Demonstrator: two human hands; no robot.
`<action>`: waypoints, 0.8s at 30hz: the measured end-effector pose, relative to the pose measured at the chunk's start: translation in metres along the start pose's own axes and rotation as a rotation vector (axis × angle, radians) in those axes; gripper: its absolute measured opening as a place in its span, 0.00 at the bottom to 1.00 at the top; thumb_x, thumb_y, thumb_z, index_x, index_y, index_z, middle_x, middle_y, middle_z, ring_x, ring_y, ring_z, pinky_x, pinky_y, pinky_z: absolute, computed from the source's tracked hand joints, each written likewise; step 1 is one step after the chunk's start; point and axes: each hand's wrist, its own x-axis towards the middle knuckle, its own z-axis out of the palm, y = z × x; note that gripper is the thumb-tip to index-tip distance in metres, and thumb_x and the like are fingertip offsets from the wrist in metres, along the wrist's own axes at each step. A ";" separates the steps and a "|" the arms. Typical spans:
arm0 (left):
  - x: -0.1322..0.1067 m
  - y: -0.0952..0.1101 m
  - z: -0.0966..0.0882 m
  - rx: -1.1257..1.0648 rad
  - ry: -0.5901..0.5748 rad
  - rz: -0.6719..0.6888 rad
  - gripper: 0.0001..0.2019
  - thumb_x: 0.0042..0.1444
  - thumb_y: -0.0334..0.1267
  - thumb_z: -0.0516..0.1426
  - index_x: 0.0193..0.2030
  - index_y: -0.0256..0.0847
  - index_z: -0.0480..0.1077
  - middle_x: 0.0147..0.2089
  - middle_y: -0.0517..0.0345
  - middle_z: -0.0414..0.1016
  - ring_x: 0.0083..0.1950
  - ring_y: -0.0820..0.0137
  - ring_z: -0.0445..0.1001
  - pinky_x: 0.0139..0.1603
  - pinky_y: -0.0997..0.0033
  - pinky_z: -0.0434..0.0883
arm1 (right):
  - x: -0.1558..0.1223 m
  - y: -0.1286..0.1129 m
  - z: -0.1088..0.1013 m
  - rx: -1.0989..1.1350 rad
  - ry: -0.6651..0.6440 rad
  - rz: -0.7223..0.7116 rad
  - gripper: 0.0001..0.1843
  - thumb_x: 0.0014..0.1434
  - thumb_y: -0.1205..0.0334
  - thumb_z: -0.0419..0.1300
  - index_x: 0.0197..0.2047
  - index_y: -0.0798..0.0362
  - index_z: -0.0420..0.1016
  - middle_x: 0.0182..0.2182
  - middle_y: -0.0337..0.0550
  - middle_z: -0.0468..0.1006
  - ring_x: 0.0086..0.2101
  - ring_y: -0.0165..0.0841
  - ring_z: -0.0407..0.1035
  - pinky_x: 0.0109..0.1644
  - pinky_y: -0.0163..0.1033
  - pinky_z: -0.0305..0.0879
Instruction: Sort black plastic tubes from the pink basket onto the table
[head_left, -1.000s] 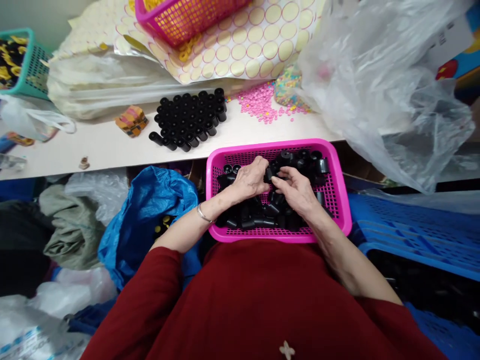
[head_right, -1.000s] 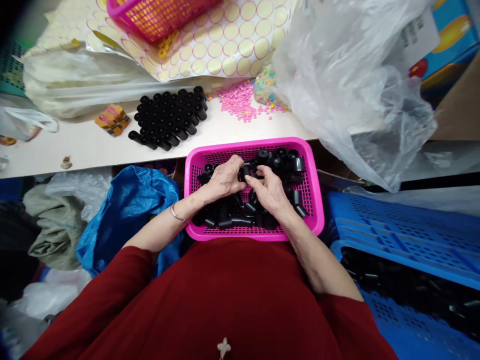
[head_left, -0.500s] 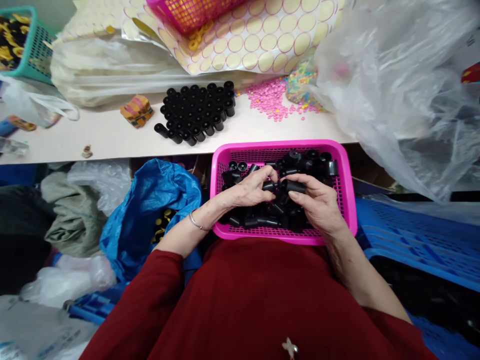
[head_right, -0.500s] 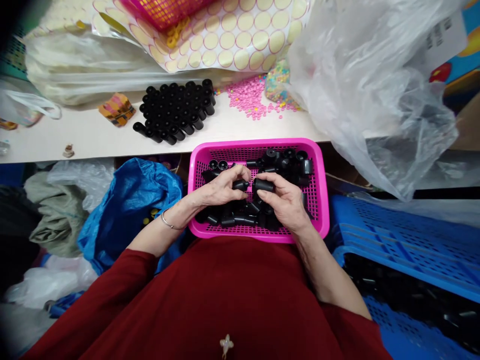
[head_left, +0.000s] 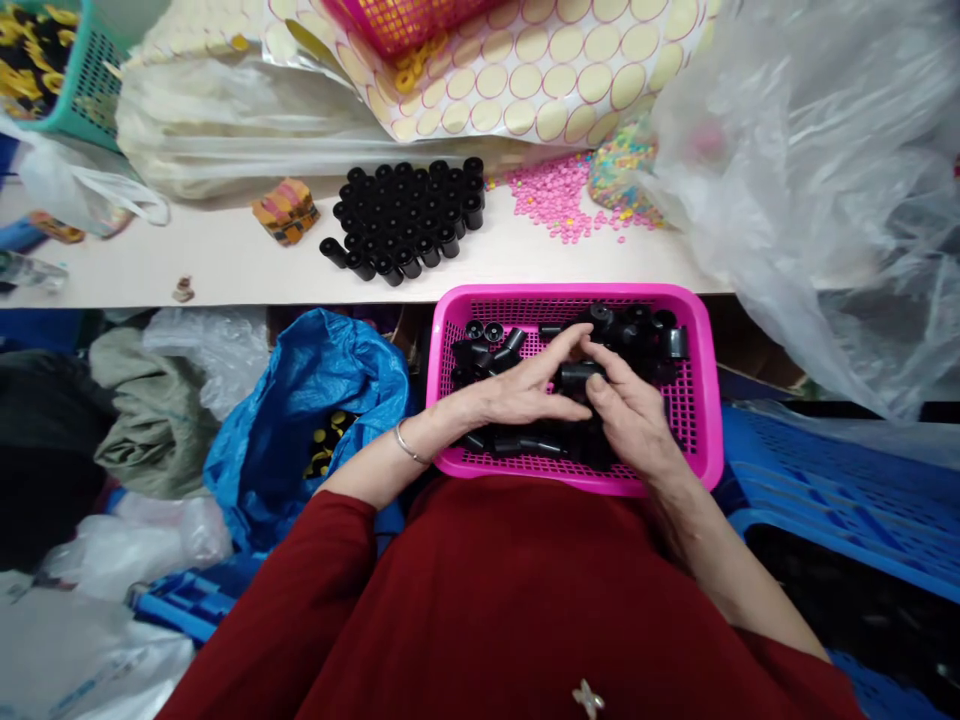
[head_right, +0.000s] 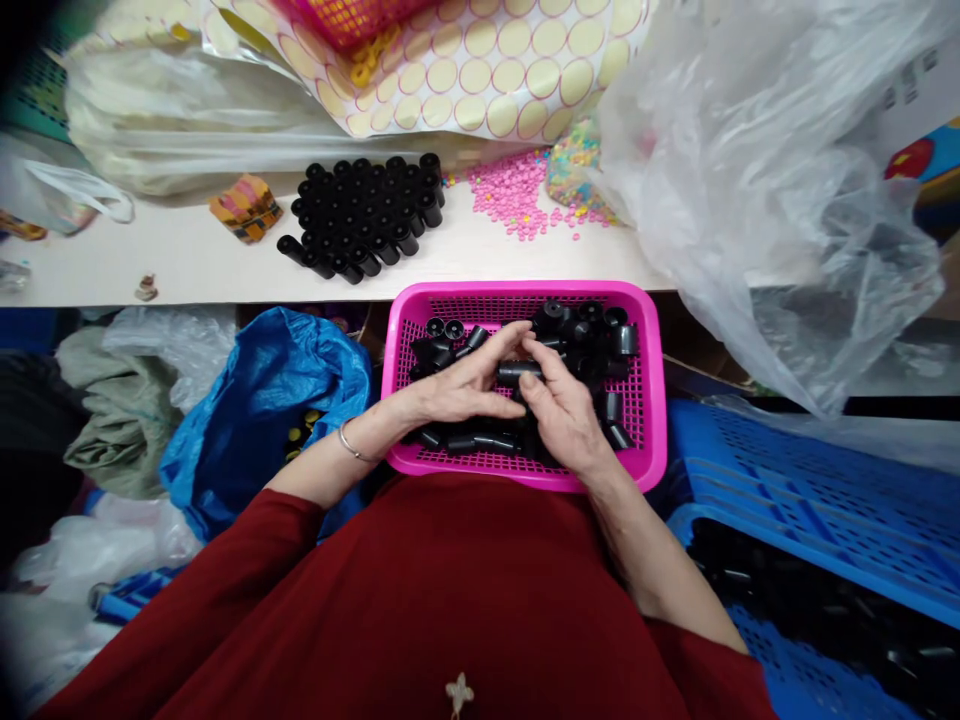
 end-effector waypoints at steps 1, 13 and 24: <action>0.000 0.001 0.003 0.041 -0.002 0.004 0.49 0.50 0.38 0.68 0.76 0.45 0.50 0.76 0.45 0.54 0.77 0.54 0.55 0.72 0.53 0.62 | -0.001 0.002 0.003 -0.013 -0.014 0.004 0.37 0.63 0.35 0.60 0.68 0.45 0.70 0.68 0.47 0.69 0.68 0.46 0.62 0.74 0.54 0.56; -0.021 -0.010 -0.040 -0.011 0.402 -0.006 0.19 0.52 0.49 0.69 0.44 0.38 0.76 0.45 0.51 0.79 0.49 0.62 0.76 0.55 0.59 0.74 | 0.022 -0.005 0.008 0.427 -0.070 0.176 0.36 0.56 0.27 0.61 0.61 0.36 0.71 0.66 0.44 0.72 0.63 0.43 0.69 0.62 0.53 0.72; -0.081 -0.030 -0.142 -0.164 1.286 -0.042 0.17 0.43 0.41 0.71 0.36 0.39 0.71 0.30 0.65 0.72 0.26 0.80 0.65 0.26 0.76 0.60 | 0.026 0.001 -0.028 -0.090 0.120 0.182 0.18 0.50 0.43 0.71 0.37 0.47 0.80 0.33 0.43 0.82 0.32 0.39 0.76 0.39 0.48 0.76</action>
